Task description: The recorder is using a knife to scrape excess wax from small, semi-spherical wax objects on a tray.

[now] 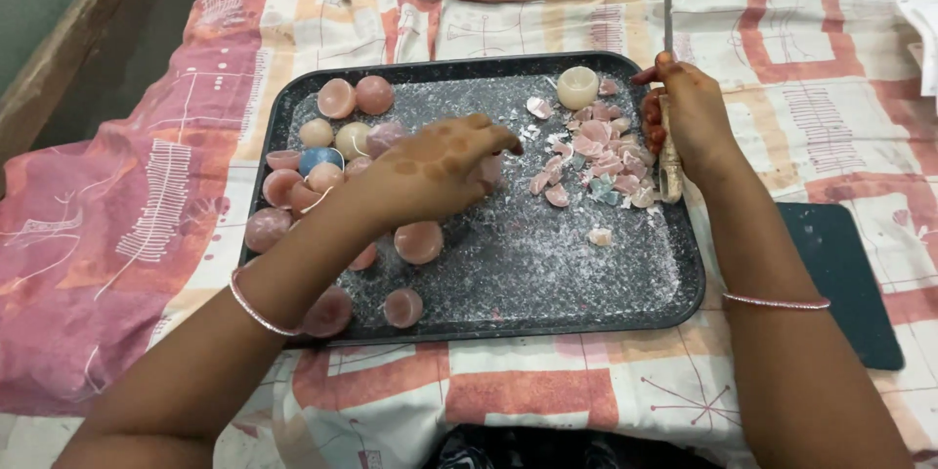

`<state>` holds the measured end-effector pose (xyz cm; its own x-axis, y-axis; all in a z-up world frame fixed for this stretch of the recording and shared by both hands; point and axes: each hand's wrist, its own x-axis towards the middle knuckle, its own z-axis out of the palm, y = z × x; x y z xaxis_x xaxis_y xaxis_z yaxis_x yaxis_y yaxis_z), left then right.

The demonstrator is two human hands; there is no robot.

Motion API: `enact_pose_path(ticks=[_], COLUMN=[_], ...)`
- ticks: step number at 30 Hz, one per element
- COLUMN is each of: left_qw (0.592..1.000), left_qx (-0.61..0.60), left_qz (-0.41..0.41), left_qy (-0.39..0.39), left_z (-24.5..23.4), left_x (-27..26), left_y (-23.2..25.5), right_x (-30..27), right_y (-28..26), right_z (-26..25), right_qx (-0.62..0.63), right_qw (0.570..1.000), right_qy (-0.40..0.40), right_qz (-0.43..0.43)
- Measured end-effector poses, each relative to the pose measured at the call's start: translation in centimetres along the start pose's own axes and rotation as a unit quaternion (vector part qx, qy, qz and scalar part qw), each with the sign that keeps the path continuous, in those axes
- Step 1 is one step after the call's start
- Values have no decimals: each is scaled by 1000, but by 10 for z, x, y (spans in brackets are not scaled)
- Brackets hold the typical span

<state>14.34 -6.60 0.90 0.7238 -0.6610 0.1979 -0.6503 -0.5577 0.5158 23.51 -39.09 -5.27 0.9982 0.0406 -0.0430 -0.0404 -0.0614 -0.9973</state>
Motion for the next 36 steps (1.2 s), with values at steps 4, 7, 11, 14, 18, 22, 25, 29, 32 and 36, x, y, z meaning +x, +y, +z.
enact_pose_path(ticks=[4,7,11,14,18,22,25,29,32,36], left_qw=[995,994,992,990,985,987,984,983,971,974], left_qx=[54,42,24,9,-5,-2,56,25,-82,6], left_qz=[-70,-96,-124,-143,-173,-143,-106,-152,-199,-156], left_qy=[-44,-36,-14,3,21,65,135,101,107,163], left_z=[7,7,3,1,4,16,17,17,18,15], left_x=[-10,-17,-18,-17,-23,-20,-22,-24,-20,-22], left_y=[0,0,-1,-3,-7,-10,-17,-14,-14,-17], right_x=[-1,-5,-6,-6,-10,-15,-23,-50,-60,-95], right_y=[-1,-6,-6,-7,-14,-16,-18,-29,-9,-63], right_z=[2,6,5,5,15,25,31,66,79,119], right_qx=[-17,-15,-26,-26,-64,-89,-62,-200,-302,-412], right_qw=[1000,1000,999,1000,997,988,989,978,937,900], right_qy=[5,7,15,14,33,127,126,35,-58,-112], right_qz=[13,9,15,11,24,-20,-54,-51,-167,-88])
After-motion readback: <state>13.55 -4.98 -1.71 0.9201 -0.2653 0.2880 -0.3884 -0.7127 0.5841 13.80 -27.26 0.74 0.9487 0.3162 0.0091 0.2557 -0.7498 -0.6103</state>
